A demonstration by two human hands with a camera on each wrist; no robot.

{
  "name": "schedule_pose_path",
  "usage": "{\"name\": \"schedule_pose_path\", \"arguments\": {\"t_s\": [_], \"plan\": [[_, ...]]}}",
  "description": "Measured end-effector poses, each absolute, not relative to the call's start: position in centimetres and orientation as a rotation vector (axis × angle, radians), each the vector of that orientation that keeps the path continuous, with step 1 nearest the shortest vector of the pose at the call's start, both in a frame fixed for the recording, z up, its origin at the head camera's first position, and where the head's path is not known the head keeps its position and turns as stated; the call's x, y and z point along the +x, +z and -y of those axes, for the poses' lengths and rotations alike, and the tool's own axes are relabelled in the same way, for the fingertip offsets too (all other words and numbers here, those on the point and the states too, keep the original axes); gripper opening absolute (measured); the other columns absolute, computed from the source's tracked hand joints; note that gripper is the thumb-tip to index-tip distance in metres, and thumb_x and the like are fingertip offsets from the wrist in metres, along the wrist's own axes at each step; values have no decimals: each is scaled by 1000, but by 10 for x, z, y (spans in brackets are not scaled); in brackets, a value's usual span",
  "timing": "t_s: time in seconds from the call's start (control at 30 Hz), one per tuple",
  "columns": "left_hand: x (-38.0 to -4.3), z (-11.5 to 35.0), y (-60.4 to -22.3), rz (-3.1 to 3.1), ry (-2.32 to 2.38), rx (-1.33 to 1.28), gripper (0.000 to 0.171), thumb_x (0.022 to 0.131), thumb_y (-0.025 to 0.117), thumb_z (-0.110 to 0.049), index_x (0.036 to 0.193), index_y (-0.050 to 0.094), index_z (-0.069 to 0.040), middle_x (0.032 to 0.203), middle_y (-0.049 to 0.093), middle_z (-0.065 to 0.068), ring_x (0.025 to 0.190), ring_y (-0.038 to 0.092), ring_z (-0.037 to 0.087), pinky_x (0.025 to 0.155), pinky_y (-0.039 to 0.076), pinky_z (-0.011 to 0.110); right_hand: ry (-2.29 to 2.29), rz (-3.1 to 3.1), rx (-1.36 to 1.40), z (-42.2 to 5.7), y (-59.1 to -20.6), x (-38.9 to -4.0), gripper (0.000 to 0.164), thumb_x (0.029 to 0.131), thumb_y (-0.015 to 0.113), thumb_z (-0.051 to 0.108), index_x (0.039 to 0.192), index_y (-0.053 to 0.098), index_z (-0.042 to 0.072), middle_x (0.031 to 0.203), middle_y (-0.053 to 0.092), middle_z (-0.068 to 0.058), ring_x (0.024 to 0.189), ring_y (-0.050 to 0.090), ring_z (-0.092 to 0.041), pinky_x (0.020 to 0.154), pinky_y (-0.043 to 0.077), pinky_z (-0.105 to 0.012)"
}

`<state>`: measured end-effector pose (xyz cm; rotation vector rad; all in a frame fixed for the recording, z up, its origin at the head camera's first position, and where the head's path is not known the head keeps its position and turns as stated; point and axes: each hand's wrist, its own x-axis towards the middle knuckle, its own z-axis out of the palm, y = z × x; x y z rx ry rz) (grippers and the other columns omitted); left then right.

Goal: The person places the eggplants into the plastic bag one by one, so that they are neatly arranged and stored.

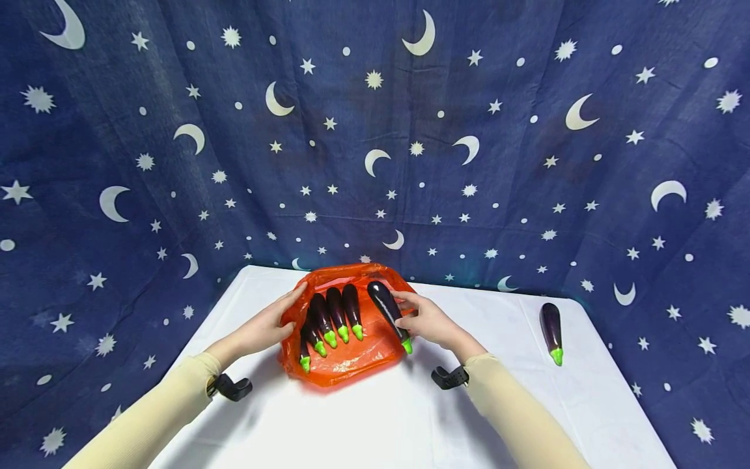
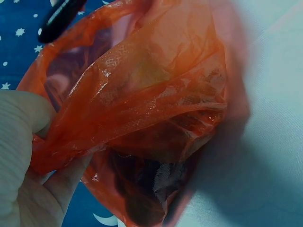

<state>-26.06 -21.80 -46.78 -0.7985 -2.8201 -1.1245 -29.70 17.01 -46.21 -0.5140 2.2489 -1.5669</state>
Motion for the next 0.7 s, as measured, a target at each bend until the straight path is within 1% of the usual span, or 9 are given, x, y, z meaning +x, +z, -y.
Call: {"name": "schedule_pose_path", "arguments": {"t_s": [0.13, 0.4, 0.57, 0.7], "plan": [[-260, 218, -467, 2825, -1130, -793, 89, 91, 60, 4, 166, 18, -17, 166, 25, 15, 151, 26, 32, 121, 24, 50, -1545, -2278, -489, -154, -472, -302, 66, 93, 69, 4, 154, 47, 11, 136, 58, -22, 103, 65, -27, 76, 60, -37], [-260, 218, -465, 2820, -1135, -801, 89, 90, 60, 5, 166, 18, -16, 167, 24, 15, 151, 26, 31, 121, 23, 48, -1549, -2327, -386, -129, -482, -314, 66, 92, 70, 4, 154, 48, 15, 132, 60, -19, 98, 67, -26, 74, 61, -38], [-260, 219, -465, 2822, -1132, -791, 89, 90, 60, 5, 166, 19, -16, 166, 26, 16, 151, 27, 32, 121, 24, 50, -1514, -2445, -374, -116, -489, -322, 65, 92, 70, 3, 153, 49, 10, 126, 64, -18, 99, 66, -27, 75, 60, -36], [-260, 219, -465, 2823, -1125, -793, 89, 90, 61, 5, 166, 19, -16, 166, 25, 15, 151, 27, 31, 121, 24, 50, -1502, -2503, -349, -104, -495, -327, 65, 90, 70, 1, 152, 48, 4, 122, 65, -20, 100, 66, -30, 76, 61, -39]]}}
